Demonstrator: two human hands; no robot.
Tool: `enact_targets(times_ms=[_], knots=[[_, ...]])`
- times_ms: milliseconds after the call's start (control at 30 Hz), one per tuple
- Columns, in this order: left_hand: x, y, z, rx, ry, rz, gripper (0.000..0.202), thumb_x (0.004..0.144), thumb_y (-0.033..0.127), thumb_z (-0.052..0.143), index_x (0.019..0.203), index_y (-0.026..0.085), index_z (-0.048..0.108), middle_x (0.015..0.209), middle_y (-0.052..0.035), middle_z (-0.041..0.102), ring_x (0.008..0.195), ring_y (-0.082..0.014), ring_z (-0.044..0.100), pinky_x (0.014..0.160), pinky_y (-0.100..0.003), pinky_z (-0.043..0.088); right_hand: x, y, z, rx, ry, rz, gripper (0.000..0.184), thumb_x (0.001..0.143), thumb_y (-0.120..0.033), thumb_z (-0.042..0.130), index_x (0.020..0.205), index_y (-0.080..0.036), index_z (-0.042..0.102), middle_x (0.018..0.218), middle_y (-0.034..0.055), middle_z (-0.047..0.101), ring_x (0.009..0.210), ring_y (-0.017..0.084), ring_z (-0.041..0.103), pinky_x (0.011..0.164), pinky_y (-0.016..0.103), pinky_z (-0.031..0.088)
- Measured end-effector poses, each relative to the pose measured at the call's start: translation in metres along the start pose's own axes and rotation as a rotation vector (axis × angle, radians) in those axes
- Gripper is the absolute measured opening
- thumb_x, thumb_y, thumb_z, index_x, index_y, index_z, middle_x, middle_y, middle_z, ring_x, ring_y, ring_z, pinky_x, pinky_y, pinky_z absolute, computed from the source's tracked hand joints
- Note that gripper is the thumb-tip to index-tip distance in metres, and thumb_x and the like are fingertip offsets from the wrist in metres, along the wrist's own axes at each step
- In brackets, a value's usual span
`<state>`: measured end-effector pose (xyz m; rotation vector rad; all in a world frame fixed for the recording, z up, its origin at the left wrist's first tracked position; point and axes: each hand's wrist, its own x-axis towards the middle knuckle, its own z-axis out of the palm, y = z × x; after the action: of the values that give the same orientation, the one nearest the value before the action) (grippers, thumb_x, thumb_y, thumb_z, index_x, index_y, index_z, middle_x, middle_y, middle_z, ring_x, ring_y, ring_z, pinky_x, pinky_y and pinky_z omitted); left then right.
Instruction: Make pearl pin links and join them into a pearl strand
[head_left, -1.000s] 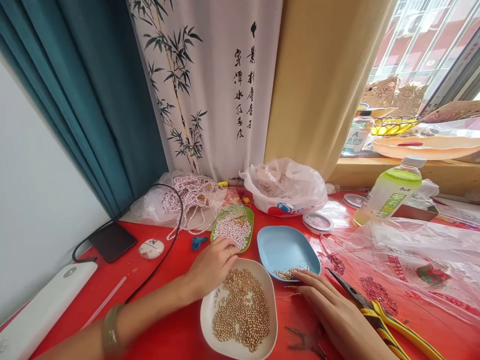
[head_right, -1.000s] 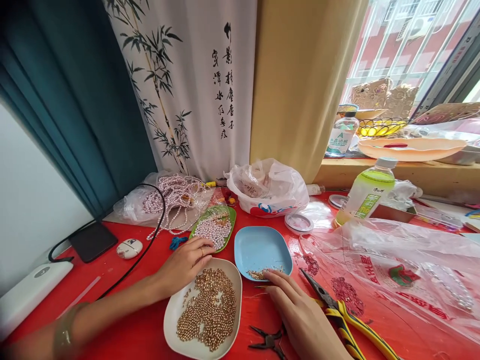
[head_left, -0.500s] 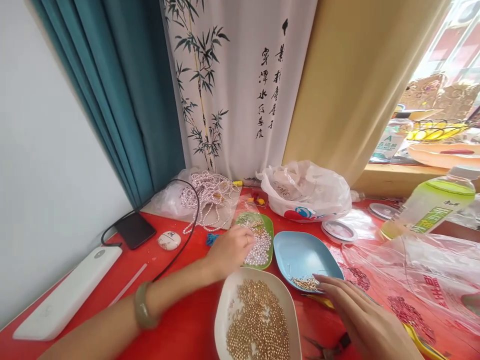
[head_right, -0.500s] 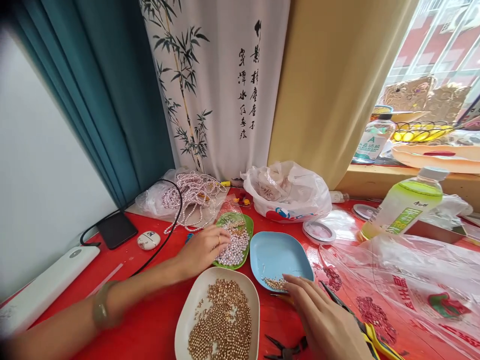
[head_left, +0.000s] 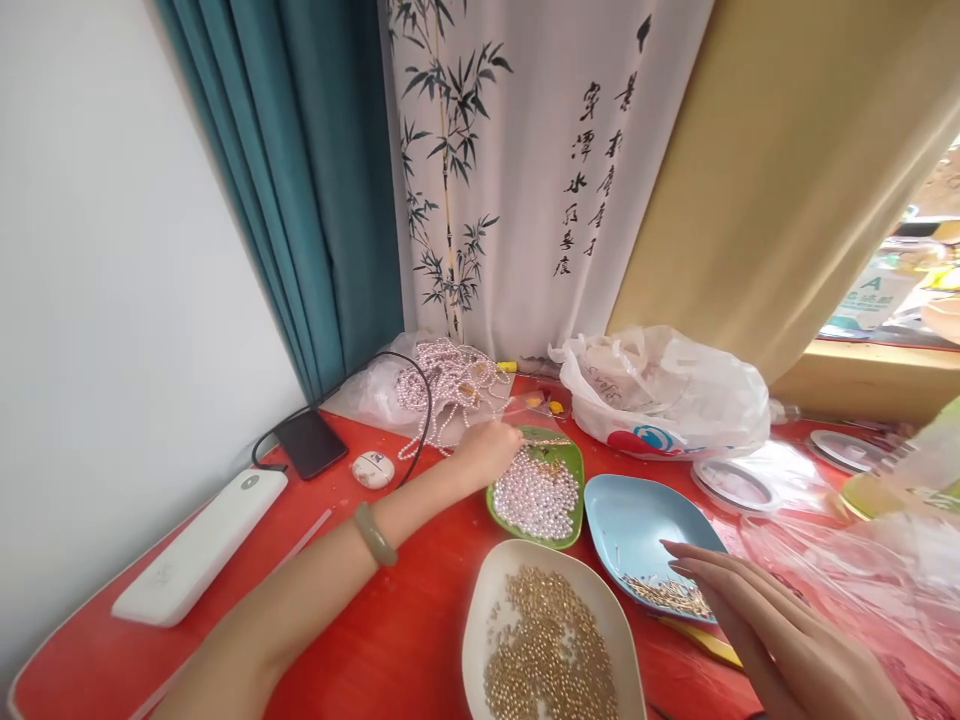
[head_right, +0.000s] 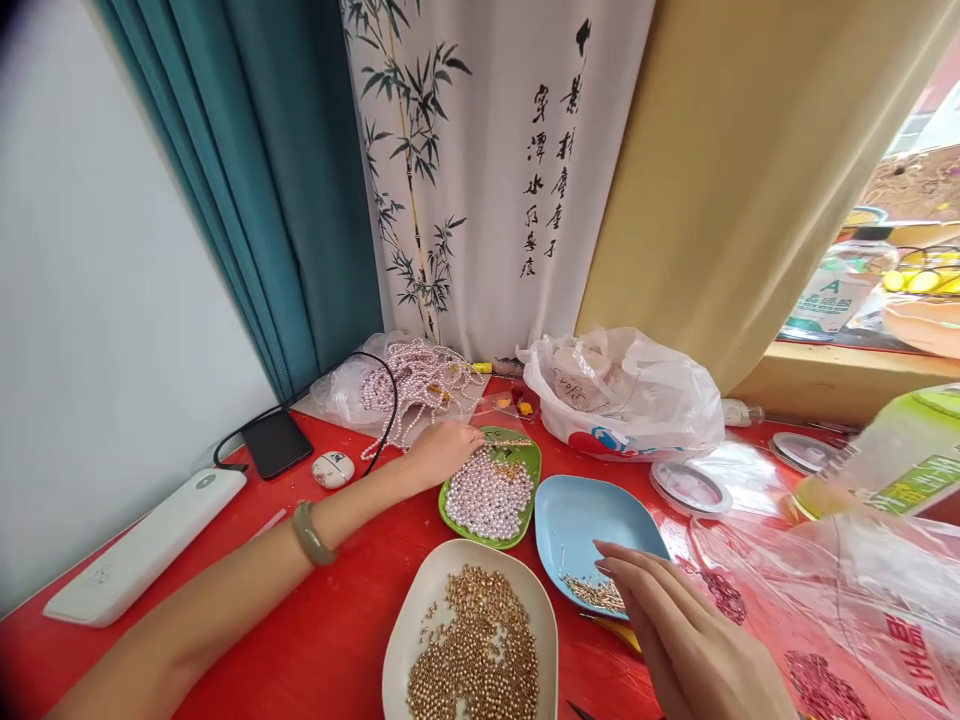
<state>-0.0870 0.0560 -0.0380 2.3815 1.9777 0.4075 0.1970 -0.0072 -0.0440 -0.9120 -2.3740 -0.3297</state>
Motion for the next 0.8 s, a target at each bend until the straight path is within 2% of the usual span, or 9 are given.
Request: enact_targets(times_ms=[67, 167, 333, 500, 700, 800], knots=[[0.005, -0.001, -0.003, 0.016, 0.035, 0.041, 0.031, 0.087, 0.021, 0.035, 0.081, 0.012, 0.064, 0.082, -0.0127, 0.066, 0.082, -0.0246, 0.061, 0.075, -0.037, 0.045, -0.002, 0.003, 0.004, 0.006, -0.022, 0.008, 0.029, 0.088, -0.034, 0.029, 0.102, -0.024, 0.052, 0.101, 0.0029, 0.063, 0.085, 0.016, 0.063, 0.063, 0.023, 0.054], [0.01, -0.004, -0.007, 0.008, 0.088, 0.1, 0.031, 0.088, 0.022, 0.035, 0.082, 0.012, 0.064, 0.084, -0.0111, 0.066, 0.083, -0.023, 0.061, 0.076, -0.036, 0.045, -0.002, 0.004, 0.008, 0.036, -0.039, 0.019, 0.029, 0.087, -0.034, 0.03, 0.103, -0.025, 0.052, 0.102, 0.0024, 0.063, 0.086, 0.015, 0.062, 0.065, 0.022, 0.054], [0.013, -0.009, -0.014, -0.045, 0.137, 0.222, 0.027, 0.087, 0.021, 0.039, 0.091, 0.012, 0.063, 0.095, -0.0077, 0.066, 0.092, -0.0178, 0.058, 0.084, -0.03, 0.042, -0.001, 0.001, 0.01, 0.095, -0.05, 0.057, 0.03, 0.087, -0.034, 0.031, 0.103, -0.024, 0.054, 0.098, 0.0023, 0.065, 0.083, 0.016, 0.063, 0.065, 0.021, 0.053], [0.013, -0.008, -0.01, -0.096, 0.157, 0.325, 0.023, 0.085, 0.018, 0.043, 0.095, 0.012, 0.063, 0.101, -0.006, 0.065, 0.102, -0.0163, 0.053, 0.093, -0.029, 0.038, -0.004, 0.006, 0.017, 0.134, -0.065, 0.116, 0.031, 0.085, -0.038, 0.034, 0.099, -0.025, 0.058, 0.093, 0.0023, 0.066, 0.078, 0.018, 0.064, 0.06, 0.023, 0.054], [0.018, -0.008, -0.006, -0.222, 0.212, 0.303, 0.019, 0.082, 0.015, 0.048, 0.092, 0.014, 0.065, 0.099, -0.004, 0.066, 0.103, -0.0145, 0.054, 0.093, -0.027, 0.038, -0.003, 0.005, 0.015, 0.262, -0.111, 0.201, 0.03, 0.085, -0.035, 0.033, 0.104, -0.026, 0.055, 0.082, 0.0008, 0.069, 0.064, 0.016, 0.066, 0.053, 0.021, 0.053], [0.02, -0.013, -0.005, -0.3, 0.236, 0.261, 0.019, 0.081, 0.015, 0.048, 0.091, 0.014, 0.065, 0.098, -0.0041, 0.067, 0.096, -0.0133, 0.057, 0.09, -0.025, 0.04, 0.002, -0.002, 0.009, 0.333, -0.153, 0.292, 0.028, 0.086, -0.035, 0.033, 0.108, -0.025, 0.049, 0.077, 0.0006, 0.069, 0.068, 0.016, 0.066, 0.055, 0.022, 0.052]])
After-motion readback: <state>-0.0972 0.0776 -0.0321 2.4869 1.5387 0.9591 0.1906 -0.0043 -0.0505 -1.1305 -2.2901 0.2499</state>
